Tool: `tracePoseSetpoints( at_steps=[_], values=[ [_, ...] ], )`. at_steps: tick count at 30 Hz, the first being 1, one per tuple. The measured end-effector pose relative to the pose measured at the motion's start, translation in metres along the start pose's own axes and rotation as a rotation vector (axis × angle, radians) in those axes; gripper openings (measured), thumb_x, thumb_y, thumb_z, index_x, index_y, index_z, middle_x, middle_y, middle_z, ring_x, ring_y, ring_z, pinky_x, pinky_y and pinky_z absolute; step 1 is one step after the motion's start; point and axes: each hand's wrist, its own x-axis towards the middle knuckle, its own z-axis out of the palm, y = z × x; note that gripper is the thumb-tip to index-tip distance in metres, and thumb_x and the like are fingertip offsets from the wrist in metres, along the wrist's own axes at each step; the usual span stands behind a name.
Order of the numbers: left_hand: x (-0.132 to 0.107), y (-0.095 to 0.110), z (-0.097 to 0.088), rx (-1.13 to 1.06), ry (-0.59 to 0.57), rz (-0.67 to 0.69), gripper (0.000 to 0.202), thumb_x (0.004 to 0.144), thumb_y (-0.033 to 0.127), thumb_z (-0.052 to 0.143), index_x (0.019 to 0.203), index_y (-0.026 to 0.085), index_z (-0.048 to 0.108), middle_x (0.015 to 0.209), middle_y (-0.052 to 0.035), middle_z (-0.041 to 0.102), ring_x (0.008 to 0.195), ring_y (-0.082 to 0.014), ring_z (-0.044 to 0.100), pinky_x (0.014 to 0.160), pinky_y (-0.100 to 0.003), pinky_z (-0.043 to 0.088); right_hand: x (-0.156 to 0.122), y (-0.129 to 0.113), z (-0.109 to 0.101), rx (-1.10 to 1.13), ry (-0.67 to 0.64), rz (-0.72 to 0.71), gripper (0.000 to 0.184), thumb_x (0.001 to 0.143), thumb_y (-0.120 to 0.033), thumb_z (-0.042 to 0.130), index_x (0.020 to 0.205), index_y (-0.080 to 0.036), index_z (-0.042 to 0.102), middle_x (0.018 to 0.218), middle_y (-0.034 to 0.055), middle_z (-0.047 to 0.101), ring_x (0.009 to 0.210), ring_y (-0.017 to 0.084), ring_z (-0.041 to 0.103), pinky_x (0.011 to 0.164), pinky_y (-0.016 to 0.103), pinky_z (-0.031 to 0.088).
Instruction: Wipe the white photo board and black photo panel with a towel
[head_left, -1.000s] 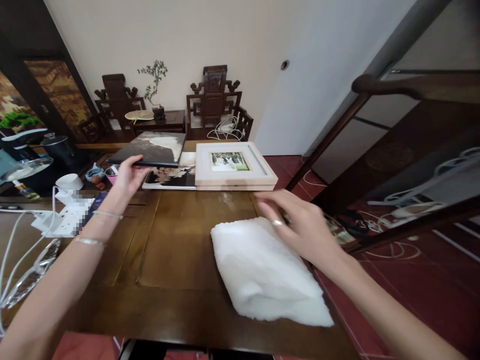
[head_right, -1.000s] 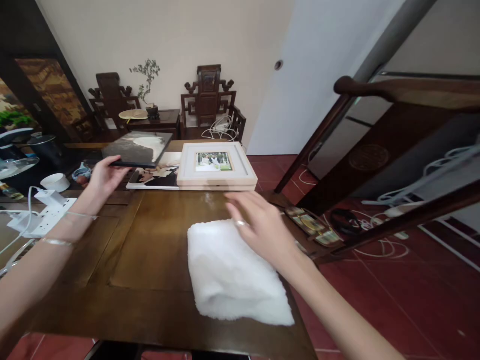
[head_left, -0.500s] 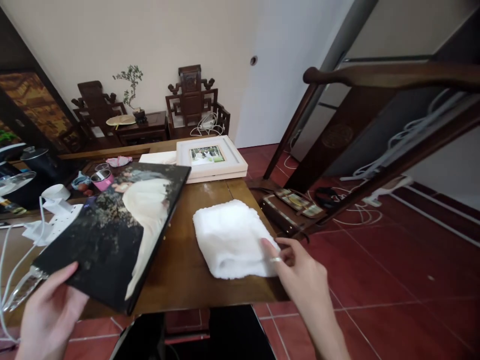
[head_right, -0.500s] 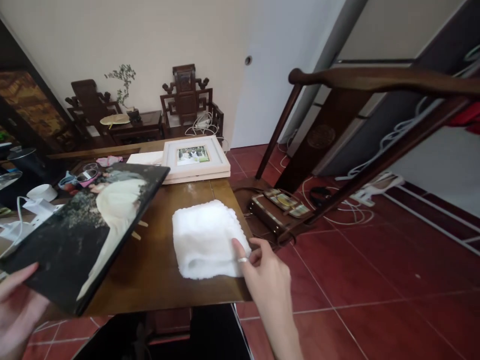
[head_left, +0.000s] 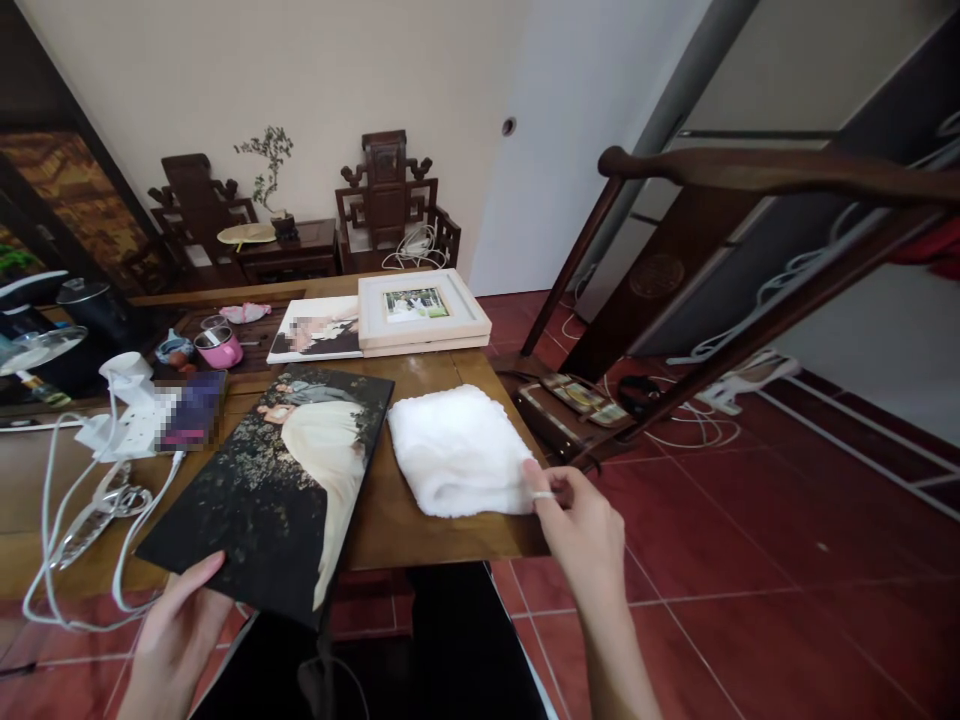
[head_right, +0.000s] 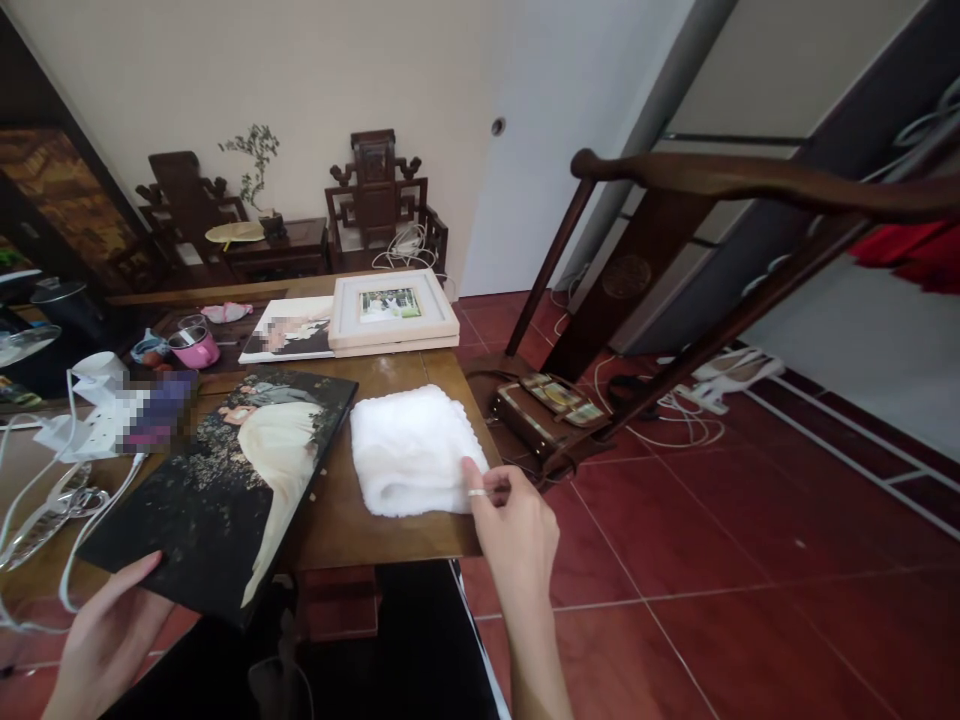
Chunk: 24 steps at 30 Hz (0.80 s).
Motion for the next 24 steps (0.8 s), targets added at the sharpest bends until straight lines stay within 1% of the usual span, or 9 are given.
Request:
tracePoseSetpoints(
  at_steps=[4,6,8,10,13,16,20,22,24],
  values=[
    [-0.004,-0.001,0.010,-0.017,0.078,0.020,0.026,0.045,0.025,0.077,0.064,0.042,0.072,0.106,0.0128,0.069,0.133,-0.0228,0.033,0.081,-0.019,0.057,-0.002,-0.009,0.007,-0.122,0.100,-0.020,0.040,0.074,-0.065,0.050,0.073,-0.025,0.049,0.069,0.0053,0.065,0.064,0.028,0.060,0.058,0.034,0.034],
    [-0.003,0.000,0.014,-0.036,0.070,0.026,0.024,0.047,0.020,0.077,0.062,0.038,0.071,0.105,0.0108,0.071,0.131,-0.0253,0.040,0.084,-0.022,0.057,-0.002,-0.010,0.009,-0.199,0.098,-0.054,0.036,0.079,-0.060,0.046,0.070,-0.025,0.046,0.069,0.0058,0.064,0.064,0.027,0.058,0.056,0.033,0.032],
    [-0.002,0.000,0.018,-0.061,0.038,0.025,0.028,0.049,0.015,0.077,0.069,0.033,0.072,0.103,0.0067,0.074,0.123,-0.0285,0.053,0.086,-0.027,0.059,-0.003,-0.007,0.009,-0.242,0.081,-0.076,0.032,0.083,-0.053,0.041,0.069,-0.025,0.046,0.072,0.0075,0.065,0.065,0.028,0.058,0.056,0.033,0.031],
    [0.000,-0.001,0.021,-0.082,-0.003,0.035,0.035,0.050,0.012,0.077,0.080,0.029,0.072,0.100,0.0023,0.076,0.111,-0.0290,0.064,0.084,-0.030,0.060,-0.004,-0.003,0.007,-0.212,0.071,-0.077,0.028,0.084,-0.049,0.037,0.074,-0.025,0.047,0.075,0.0088,0.066,0.068,0.028,0.058,0.058,0.034,0.032],
    [0.003,-0.005,0.021,-0.082,-0.060,0.043,0.040,0.054,0.012,0.078,0.091,0.026,0.070,0.096,-0.0003,0.076,0.098,-0.0265,0.070,0.079,-0.030,0.061,-0.008,0.005,0.001,-0.134,0.035,-0.073,0.027,0.083,-0.048,0.034,0.077,-0.025,0.047,0.073,0.0088,0.067,0.070,0.029,0.058,0.060,0.034,0.035],
    [0.007,-0.008,0.017,-0.059,-0.122,0.039,0.042,0.055,0.016,0.080,0.094,0.024,0.069,0.095,-0.0017,0.076,0.097,-0.0262,0.070,0.076,-0.030,0.062,-0.014,0.010,-0.004,-0.066,0.013,-0.086,0.028,0.083,-0.049,0.035,0.074,-0.025,0.047,0.068,0.0064,0.065,0.066,0.027,0.058,0.060,0.033,0.037],
    [0.011,-0.010,0.012,-0.018,-0.159,0.033,0.038,0.053,0.021,0.084,0.088,0.022,0.069,0.094,-0.0036,0.075,0.098,-0.0269,0.069,0.073,-0.027,0.061,-0.017,0.016,-0.002,0.006,0.039,-0.146,0.027,0.082,-0.050,0.042,0.072,-0.025,0.047,0.068,0.0042,0.063,0.062,0.023,0.058,0.058,0.032,0.040],
    [0.010,-0.010,0.012,0.020,-0.167,0.039,0.036,0.055,0.023,0.084,0.087,0.023,0.069,0.094,-0.0039,0.074,0.101,-0.0276,0.068,0.075,-0.028,0.060,-0.018,0.018,0.003,0.102,0.095,-0.175,0.026,0.081,-0.048,0.051,0.077,-0.023,0.048,0.076,0.0053,0.065,0.063,0.022,0.060,0.058,0.032,0.044],
    [0.006,-0.011,0.011,0.063,-0.184,0.076,0.032,0.058,0.027,0.083,0.088,0.024,0.069,0.096,-0.0042,0.073,0.104,-0.0288,0.067,0.079,-0.032,0.060,-0.023,0.018,0.008,0.191,0.248,-0.243,0.026,0.080,-0.044,0.060,0.087,-0.021,0.051,0.087,0.0081,0.065,0.067,0.021,0.061,0.060,0.033,0.047]
  ],
)
